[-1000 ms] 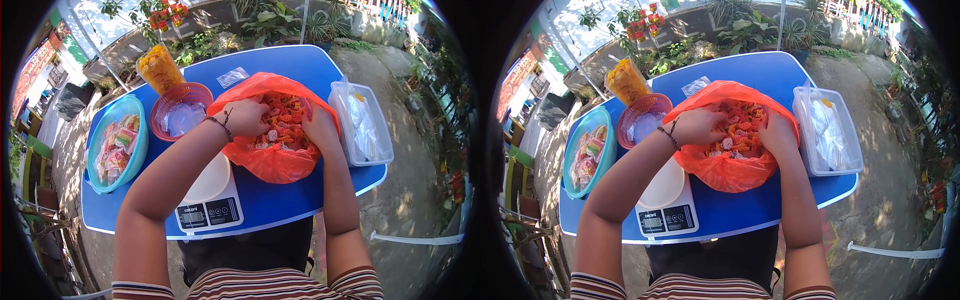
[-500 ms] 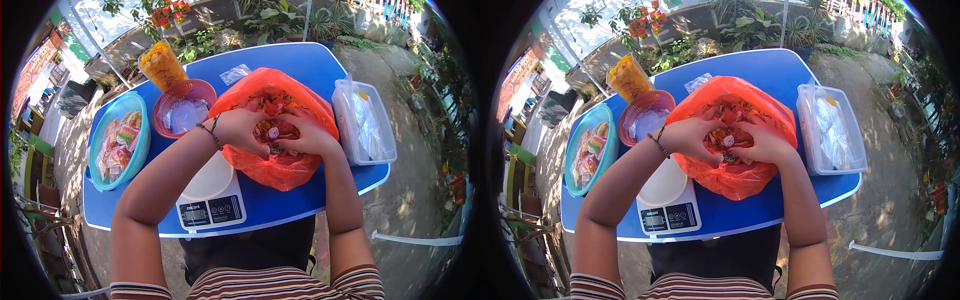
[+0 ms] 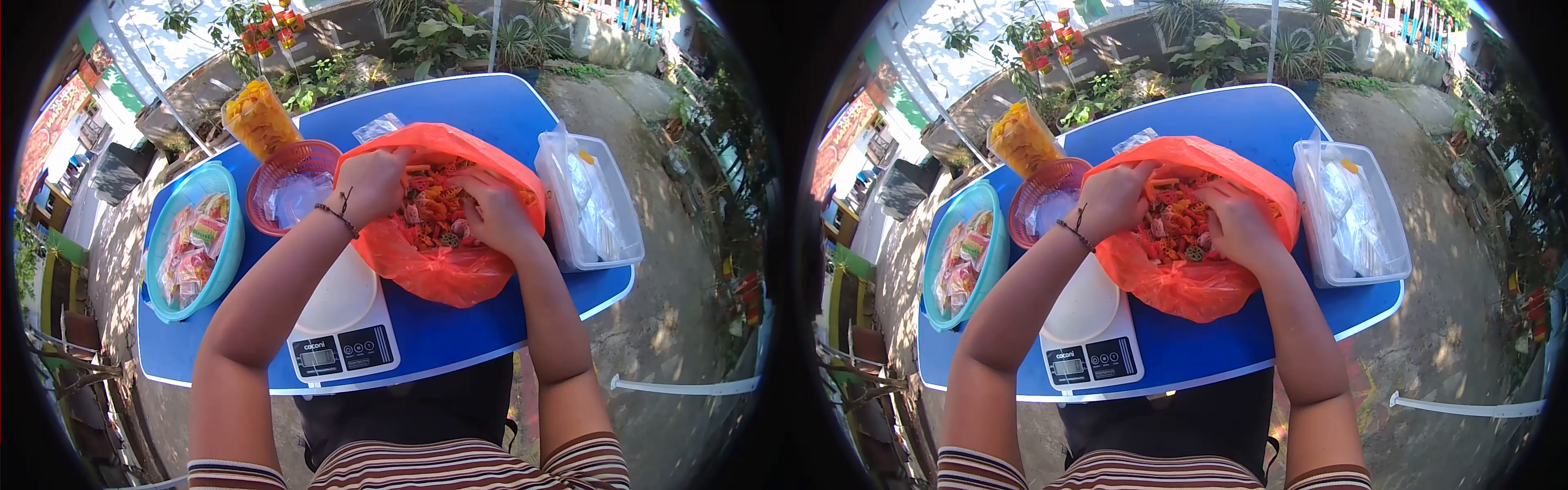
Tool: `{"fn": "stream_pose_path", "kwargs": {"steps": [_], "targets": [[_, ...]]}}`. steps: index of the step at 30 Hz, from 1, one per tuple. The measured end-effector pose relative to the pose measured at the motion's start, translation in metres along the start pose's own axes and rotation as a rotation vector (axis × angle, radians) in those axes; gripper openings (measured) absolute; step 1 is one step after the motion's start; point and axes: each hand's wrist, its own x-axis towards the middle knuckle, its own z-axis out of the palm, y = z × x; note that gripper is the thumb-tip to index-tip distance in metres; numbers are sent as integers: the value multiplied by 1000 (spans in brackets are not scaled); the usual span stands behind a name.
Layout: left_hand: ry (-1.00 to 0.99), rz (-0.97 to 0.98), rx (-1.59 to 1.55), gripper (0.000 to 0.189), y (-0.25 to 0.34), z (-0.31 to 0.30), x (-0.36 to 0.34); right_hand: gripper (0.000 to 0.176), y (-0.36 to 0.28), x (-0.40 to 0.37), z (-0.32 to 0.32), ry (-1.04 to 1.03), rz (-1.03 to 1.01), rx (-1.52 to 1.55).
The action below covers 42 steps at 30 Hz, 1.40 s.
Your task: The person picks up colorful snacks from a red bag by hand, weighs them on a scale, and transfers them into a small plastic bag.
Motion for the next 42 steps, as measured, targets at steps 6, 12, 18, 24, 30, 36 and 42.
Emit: {"fn": "stream_pose_path", "kwargs": {"steps": [6,12,18,24,30,36,42], "targets": [[-12,328,-146,38,-3,14,-10,39,-18,-5,10,-109,-132,-128],[-195,131,7,30,2,-7,-14,21,-8,-4,-17,-232,153,40],[-62,449,-243,45,11,30,-25,19,-9,-1,-31,-219,440,-111],[-28,227,166,52,4,29,-18,21,-7,-5,-7,16,21,-234],[-99,168,269,57,3,23,-8,22,-9,-2,-7,-177,111,-84],[-116,176,-56,46,20,9,-4,15,-1,-3,-12,-40,238,-16],[-190,47,-1236,42,30,21,3,13,-1,2,2,269,156,465]]}}
